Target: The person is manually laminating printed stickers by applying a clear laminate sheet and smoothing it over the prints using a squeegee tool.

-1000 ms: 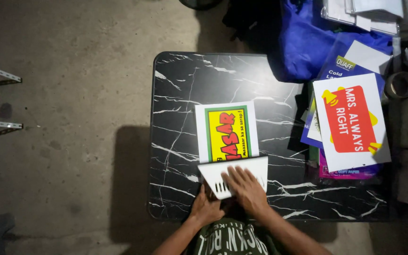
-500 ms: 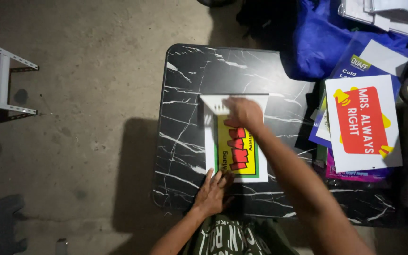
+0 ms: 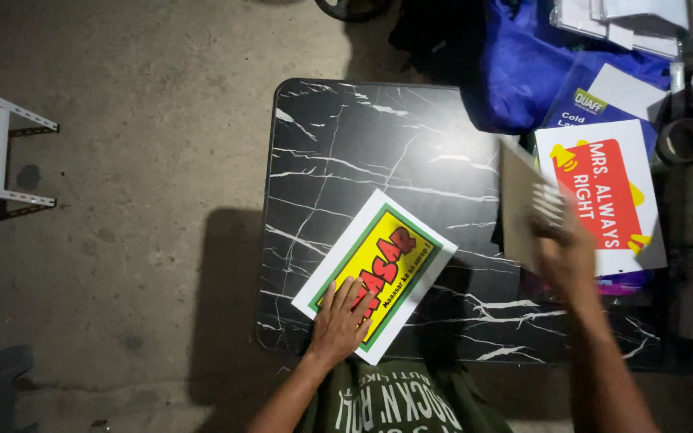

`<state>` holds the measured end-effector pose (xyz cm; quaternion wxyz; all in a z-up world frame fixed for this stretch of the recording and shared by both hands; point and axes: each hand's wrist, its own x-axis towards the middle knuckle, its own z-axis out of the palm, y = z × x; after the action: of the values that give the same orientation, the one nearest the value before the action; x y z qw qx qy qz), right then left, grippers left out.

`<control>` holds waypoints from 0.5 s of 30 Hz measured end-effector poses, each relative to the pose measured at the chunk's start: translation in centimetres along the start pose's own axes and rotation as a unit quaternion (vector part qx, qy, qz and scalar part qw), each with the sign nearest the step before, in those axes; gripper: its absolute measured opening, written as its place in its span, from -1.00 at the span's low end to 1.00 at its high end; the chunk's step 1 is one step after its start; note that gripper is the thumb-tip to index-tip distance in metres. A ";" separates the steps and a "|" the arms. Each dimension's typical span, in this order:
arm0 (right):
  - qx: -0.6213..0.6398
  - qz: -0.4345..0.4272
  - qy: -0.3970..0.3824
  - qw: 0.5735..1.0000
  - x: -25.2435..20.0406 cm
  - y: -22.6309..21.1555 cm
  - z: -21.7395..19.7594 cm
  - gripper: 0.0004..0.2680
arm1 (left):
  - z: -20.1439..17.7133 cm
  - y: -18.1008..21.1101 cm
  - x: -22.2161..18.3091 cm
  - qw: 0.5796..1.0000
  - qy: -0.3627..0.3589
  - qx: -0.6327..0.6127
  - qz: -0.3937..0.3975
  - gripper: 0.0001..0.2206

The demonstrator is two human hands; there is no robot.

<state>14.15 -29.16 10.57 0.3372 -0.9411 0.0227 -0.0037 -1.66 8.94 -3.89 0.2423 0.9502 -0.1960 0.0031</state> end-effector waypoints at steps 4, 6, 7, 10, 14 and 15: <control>0.115 0.097 -0.036 0.988 -1.9 0.3 -1.7 -0.73 | 0.6 -0.8 0.8 0.999 0.002 0.038 0.019 -0.46; 0.110 0.238 -0.214 0.941 -2.2 1.6 0.8 -0.72 | 0.6 -1.1 1.6 0.998 -0.011 0.064 0.007 -0.39; 0.111 0.239 -0.210 0.942 -2.4 2.1 3.3 -0.72 | 0.6 -1.2 2.0 0.998 -0.010 0.065 0.011 -0.39; 0.036 0.186 -0.309 0.932 -3.3 2.6 9.4 -0.73 | -0.2 -1.4 2.3 0.998 0.000 0.061 0.022 -0.40; 0.141 0.214 -0.232 0.938 -3.1 1.4 9.2 -0.72 | -3.6 -2.3 3.2 0.995 -0.004 0.077 -0.061 -0.33; 0.141 0.257 -0.223 0.930 -3.1 1.2 8.4 -0.71 | -4.6 -2.7 3.2 0.987 0.036 0.075 -0.139 -0.28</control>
<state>11.20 -24.63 3.38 0.4519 -0.8226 0.1872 0.2898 2.69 12.08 -0.81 0.1754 0.9829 -0.0522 0.0179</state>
